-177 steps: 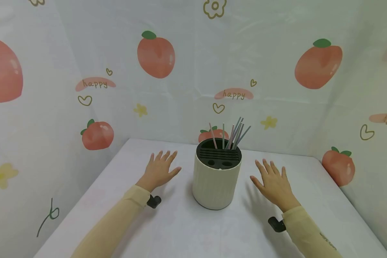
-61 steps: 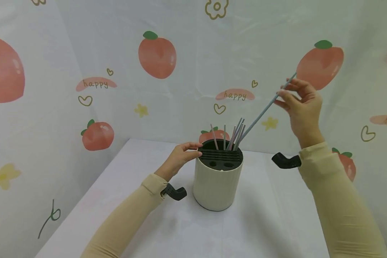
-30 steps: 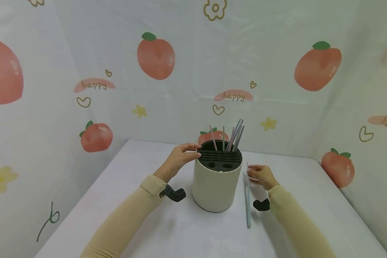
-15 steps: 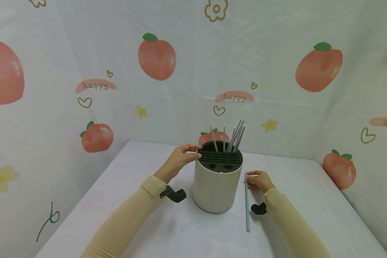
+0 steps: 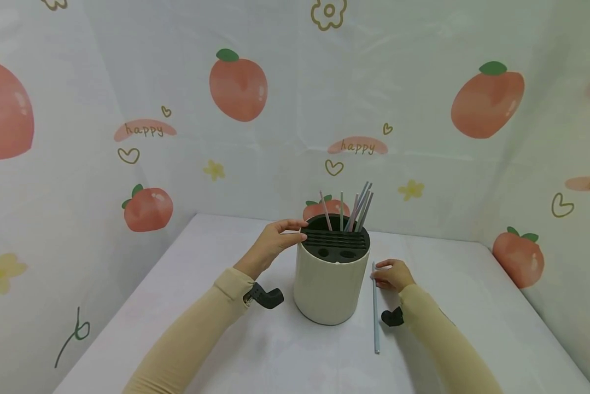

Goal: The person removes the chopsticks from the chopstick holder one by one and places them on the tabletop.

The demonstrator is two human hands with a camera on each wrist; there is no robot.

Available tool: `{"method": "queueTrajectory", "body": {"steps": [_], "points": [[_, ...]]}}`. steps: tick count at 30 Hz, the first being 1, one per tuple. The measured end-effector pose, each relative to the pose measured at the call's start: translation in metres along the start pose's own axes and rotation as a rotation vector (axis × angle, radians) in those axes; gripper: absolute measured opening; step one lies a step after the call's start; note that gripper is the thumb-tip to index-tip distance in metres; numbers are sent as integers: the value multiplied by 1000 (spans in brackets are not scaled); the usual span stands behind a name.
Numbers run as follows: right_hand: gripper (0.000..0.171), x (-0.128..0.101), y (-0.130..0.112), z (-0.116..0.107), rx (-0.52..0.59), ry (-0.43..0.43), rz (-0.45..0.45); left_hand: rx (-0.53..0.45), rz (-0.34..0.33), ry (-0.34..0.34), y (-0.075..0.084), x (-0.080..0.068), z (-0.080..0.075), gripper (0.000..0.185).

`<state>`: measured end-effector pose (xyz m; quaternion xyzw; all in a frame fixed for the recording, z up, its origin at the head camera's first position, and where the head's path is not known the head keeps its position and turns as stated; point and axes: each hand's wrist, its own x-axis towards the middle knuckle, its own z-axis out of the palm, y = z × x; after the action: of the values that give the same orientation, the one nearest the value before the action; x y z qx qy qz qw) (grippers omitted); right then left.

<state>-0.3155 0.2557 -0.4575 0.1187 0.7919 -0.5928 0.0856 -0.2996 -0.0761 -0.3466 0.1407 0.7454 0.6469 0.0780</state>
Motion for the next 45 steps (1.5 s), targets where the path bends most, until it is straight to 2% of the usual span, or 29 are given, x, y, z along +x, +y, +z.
{"method": "queueTrajectory", "body": {"steps": [6,12,21,27,33,37,41,45], "points": [[40,5,1,3,-61,49,20,4,-6,7,0,0,0,38],[38,8,3,4,-83,62,26,7,-7,9,1,0,0,38],[41,6,4,0,-74,28,12,-8,-15,2,1,-1,1,37],[48,-1,-5,-8,10,-28,-22,-5,-23,5,2,-2,1,37],[51,-16,-42,-27,206,-117,-154,1,-21,6,2,-1,0,37],[37,-31,-76,-37,317,-169,-291,13,-21,7,1,-1,-1,37],[24,-48,-104,-38,444,-214,-416,23,-19,8,1,-2,-1,37],[25,-63,-121,-34,534,-250,-550,14,-14,3,1,-1,0,37]]}}
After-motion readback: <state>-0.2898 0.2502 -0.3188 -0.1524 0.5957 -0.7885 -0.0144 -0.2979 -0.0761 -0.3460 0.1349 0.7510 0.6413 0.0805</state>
